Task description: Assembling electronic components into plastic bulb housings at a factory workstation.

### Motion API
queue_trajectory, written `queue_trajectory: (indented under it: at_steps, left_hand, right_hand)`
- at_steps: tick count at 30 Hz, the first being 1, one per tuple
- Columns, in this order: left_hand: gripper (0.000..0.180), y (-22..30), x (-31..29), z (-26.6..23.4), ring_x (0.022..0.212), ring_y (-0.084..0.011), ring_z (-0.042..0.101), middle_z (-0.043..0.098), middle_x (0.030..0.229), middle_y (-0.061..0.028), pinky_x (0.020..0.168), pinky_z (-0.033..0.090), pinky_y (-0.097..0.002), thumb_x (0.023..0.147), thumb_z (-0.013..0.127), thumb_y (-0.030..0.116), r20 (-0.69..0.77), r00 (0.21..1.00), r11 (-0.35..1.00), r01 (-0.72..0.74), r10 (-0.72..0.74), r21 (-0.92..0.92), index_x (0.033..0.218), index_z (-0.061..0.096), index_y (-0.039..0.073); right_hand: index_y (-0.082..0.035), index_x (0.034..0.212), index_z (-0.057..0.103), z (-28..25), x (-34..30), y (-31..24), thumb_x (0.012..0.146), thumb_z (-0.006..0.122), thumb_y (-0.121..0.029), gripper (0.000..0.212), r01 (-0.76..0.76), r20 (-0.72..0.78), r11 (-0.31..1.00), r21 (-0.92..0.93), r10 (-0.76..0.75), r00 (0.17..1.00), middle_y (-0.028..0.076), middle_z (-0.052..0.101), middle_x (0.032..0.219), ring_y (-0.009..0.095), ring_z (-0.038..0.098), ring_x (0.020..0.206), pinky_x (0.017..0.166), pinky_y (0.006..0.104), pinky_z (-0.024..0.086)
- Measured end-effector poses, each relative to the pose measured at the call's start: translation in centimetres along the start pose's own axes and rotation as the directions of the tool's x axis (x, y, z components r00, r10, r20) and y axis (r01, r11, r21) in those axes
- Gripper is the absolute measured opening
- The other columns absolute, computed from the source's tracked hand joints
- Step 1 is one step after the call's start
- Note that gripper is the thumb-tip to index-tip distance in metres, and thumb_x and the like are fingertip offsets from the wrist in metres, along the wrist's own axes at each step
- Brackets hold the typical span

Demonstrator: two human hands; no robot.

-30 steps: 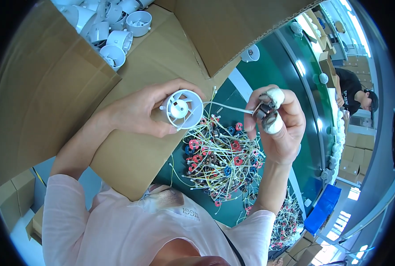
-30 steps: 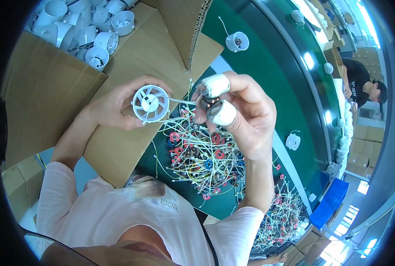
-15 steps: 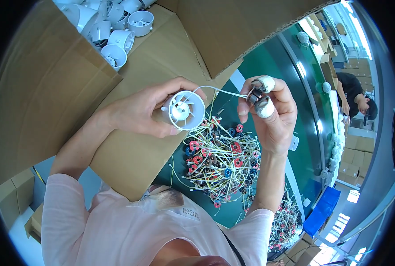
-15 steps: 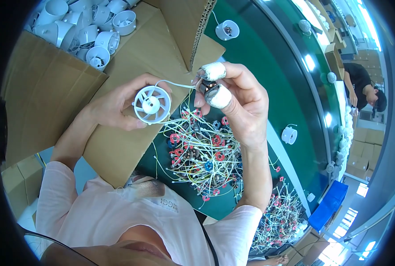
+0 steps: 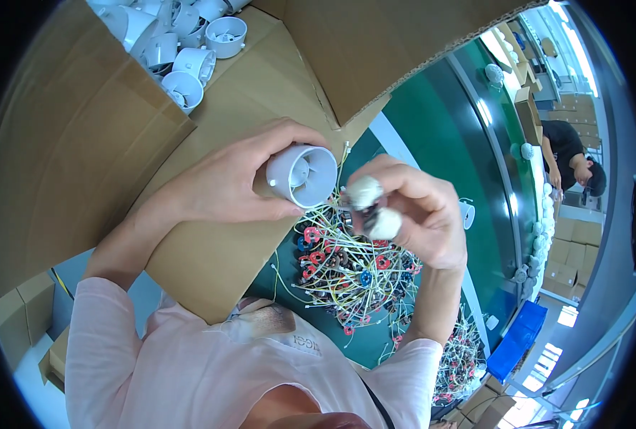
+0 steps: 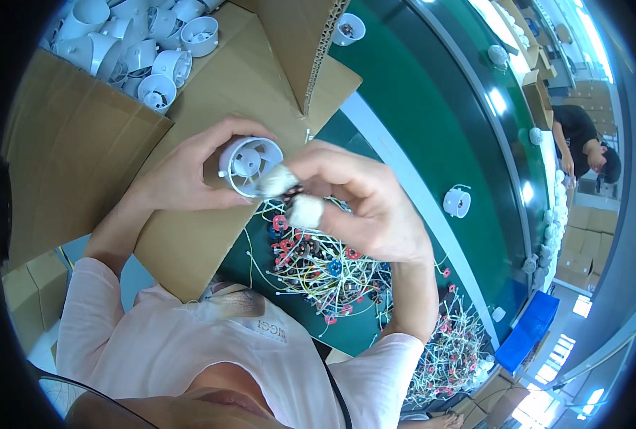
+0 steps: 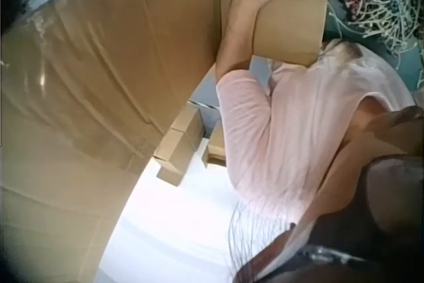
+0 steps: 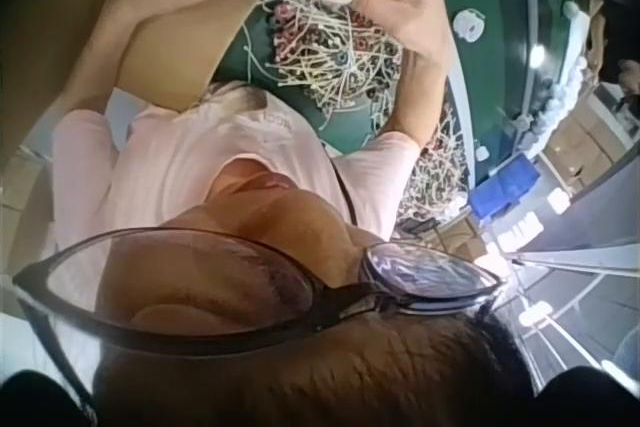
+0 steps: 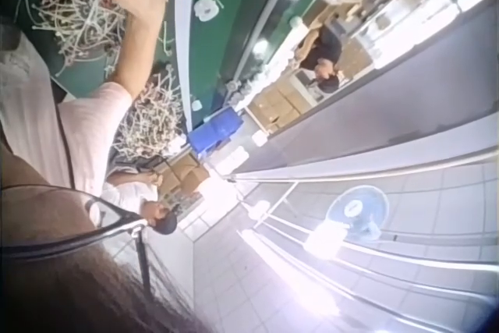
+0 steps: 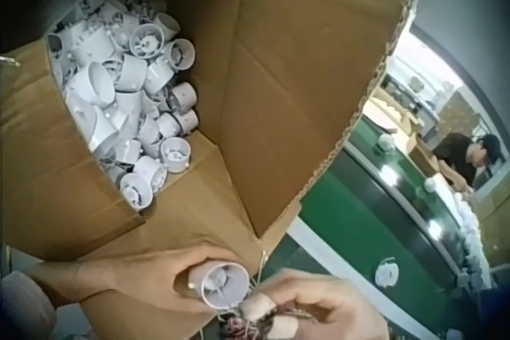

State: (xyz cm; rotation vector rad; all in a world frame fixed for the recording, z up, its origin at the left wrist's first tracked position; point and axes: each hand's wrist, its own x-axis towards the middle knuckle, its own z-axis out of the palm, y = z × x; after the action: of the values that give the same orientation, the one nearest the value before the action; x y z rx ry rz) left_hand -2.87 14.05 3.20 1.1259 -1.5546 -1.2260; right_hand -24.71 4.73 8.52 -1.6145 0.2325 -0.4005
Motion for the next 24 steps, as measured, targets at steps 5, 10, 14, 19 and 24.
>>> queue_trajectory:
  at_steps: [5,10,14,19,24]
  left_hand:
    - [0.056,0.5,-0.1,0.3,0.106,-0.0282,0.051,0.056,0.110,-0.0097,0.091,0.039,-0.0378,0.062,0.074,0.009,-0.079,0.956,0.896,-0.233,0.281,0.377,0.114,0.053,0.007]
    - [0.058,0.7,-0.4,0.9,0.104,-0.0294,0.053,0.057,0.110,-0.0103,0.090,0.041,-0.0389,0.061,0.077,0.010,-0.168,0.934,0.895,-0.232,0.314,0.382,0.114,0.053,0.007]
    - [0.059,1.2,-0.6,1.4,0.104,-0.0294,0.054,0.057,0.110,-0.0106,0.088,0.043,-0.0380,0.061,0.077,0.010,-0.215,0.938,0.919,-0.188,0.273,0.346,0.115,0.053,0.007]
    - [0.061,1.2,-0.5,2.0,0.102,-0.0259,0.056,0.057,0.113,-0.0123,0.085,0.046,-0.0321,0.060,0.078,0.007,-0.207,0.925,0.877,-0.205,0.319,0.436,0.115,0.054,0.003]
    - [0.061,1.4,-1.0,2.9,0.097,-0.0278,0.058,0.058,0.109,-0.0121,0.080,0.049,-0.0336,0.062,0.076,0.006,-0.251,0.913,0.883,-0.194,0.323,0.428,0.118,0.052,0.006]
  right_hand:
    - [0.005,0.105,0.054,2.0,0.3,-0.2,0.080,0.058,0.004,0.025,-0.175,-0.157,0.961,-0.216,0.143,0.977,0.014,0.057,0.099,0.017,0.059,0.079,0.069,0.0278,0.049]
    - [0.004,0.104,0.054,4.8,-0.3,-0.5,0.076,0.058,0.009,0.028,-0.218,-0.323,0.786,-0.578,0.025,0.946,0.014,0.056,0.102,0.020,0.058,0.089,0.070,0.0282,0.049]
    - [0.003,0.101,0.054,5.4,-0.1,1.1,0.072,0.060,0.010,0.031,-0.050,-0.258,0.617,-0.785,-0.253,0.932,0.015,0.055,0.099,0.023,0.058,0.085,0.067,0.0294,0.048]
    - [0.002,0.097,0.054,5.9,0.3,2.0,0.066,0.060,0.012,0.033,-0.030,-0.273,0.614,-0.788,-0.306,0.912,0.015,0.053,0.096,0.027,0.056,0.078,0.064,0.0320,0.047]
    - [0.002,0.090,0.056,6.1,0.3,2.2,0.059,0.061,0.009,0.032,0.002,-0.223,0.482,-0.876,-0.410,0.884,0.014,0.051,0.096,0.028,0.051,0.077,0.064,0.0350,0.041]
